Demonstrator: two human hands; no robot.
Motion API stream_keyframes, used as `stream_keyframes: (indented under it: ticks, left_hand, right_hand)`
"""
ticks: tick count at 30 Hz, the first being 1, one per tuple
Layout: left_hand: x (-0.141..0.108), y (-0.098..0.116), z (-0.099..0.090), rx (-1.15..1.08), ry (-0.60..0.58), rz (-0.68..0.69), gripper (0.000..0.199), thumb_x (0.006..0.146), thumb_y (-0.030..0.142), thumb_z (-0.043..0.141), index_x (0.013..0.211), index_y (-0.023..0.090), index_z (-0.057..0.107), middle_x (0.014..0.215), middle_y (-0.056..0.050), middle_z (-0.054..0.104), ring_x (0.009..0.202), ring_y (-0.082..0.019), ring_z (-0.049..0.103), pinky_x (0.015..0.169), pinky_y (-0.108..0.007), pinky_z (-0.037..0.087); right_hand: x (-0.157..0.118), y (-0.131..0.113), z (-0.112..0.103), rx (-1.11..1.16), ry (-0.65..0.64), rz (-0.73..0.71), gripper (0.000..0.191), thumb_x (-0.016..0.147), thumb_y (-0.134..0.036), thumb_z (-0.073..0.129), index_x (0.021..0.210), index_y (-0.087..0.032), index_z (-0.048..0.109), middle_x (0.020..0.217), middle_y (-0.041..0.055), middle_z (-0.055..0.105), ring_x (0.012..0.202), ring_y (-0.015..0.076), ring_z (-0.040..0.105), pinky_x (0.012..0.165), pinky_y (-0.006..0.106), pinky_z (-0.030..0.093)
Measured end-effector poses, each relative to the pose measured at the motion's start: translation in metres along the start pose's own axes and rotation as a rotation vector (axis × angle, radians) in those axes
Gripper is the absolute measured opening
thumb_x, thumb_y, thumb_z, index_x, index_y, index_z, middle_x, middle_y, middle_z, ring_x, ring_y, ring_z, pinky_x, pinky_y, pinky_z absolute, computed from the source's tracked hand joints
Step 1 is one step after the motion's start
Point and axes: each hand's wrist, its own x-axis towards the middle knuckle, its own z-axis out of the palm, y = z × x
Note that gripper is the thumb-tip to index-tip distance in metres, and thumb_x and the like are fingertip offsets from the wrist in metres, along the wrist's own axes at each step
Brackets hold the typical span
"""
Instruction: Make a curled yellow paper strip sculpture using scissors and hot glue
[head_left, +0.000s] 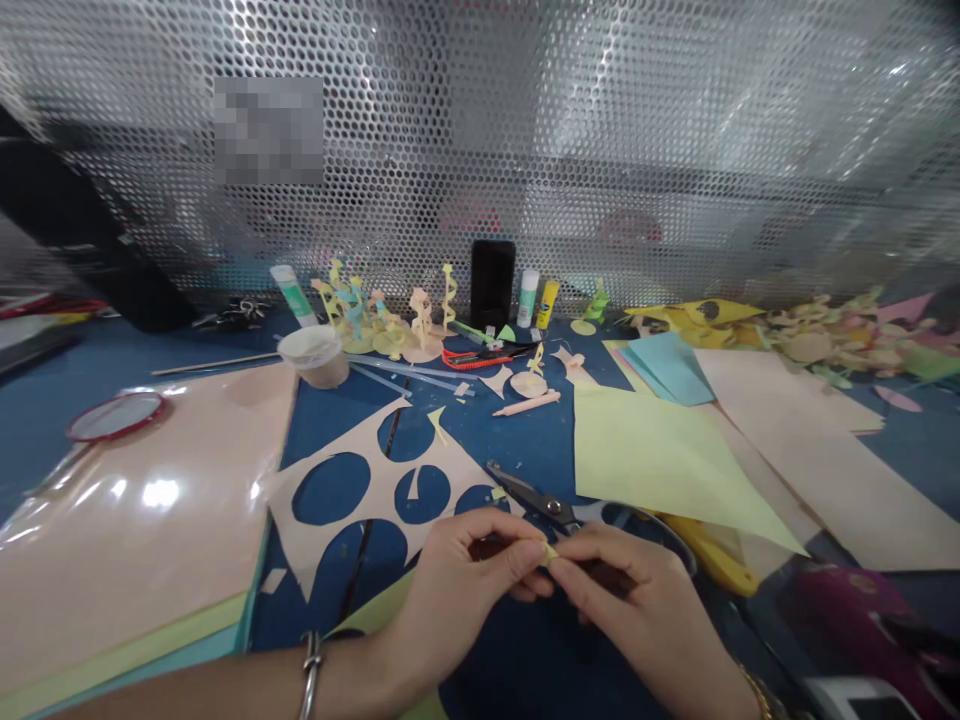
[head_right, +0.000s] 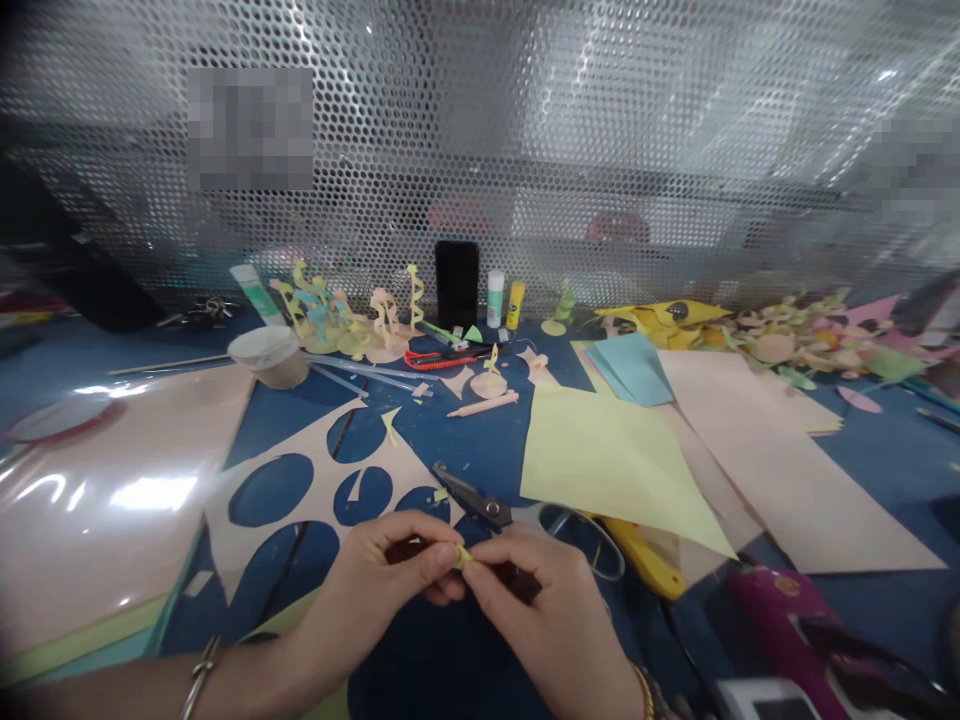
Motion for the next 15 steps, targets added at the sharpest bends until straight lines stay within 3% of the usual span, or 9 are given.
stream_keyframes:
  ticks: [10, 15]
  left_hand:
    - [-0.0018, 0.0039, 0.0015, -0.001, -0.012, -0.042, 0.021, 0.068, 0.032, 0.079, 0.071, 0.012, 0.072, 0.059, -0.002, 0.07, 0.056, -0.014, 0.068, 0.056, -0.021, 0.055]
    - [-0.0015, 0.0038, 0.0023, 0.025, -0.02, -0.049, 0.016, 0.071, 0.028, 0.077, 0.069, 0.013, 0.072, 0.056, -0.001, 0.069, 0.053, -0.013, 0.067, 0.054, -0.02, 0.055]
  right_hand:
    - [0.0008, 0.0066, 0.0008, 0.156, -0.043, 0.14, 0.02, 0.08, -0.036, 0.064, 0.074, -0.019, 0.073, 0.066, 0.0025, 0.065, 0.054, 0.0126, 0.056, 0.046, 0.021, 0.049]
    - [0.0012, 0.0067, 0.0021, 0.131, -0.034, 0.152, 0.018, 0.078, -0.033, 0.064, 0.069, -0.018, 0.069, 0.062, 0.0021, 0.064, 0.052, 0.012, 0.055, 0.046, 0.022, 0.048]
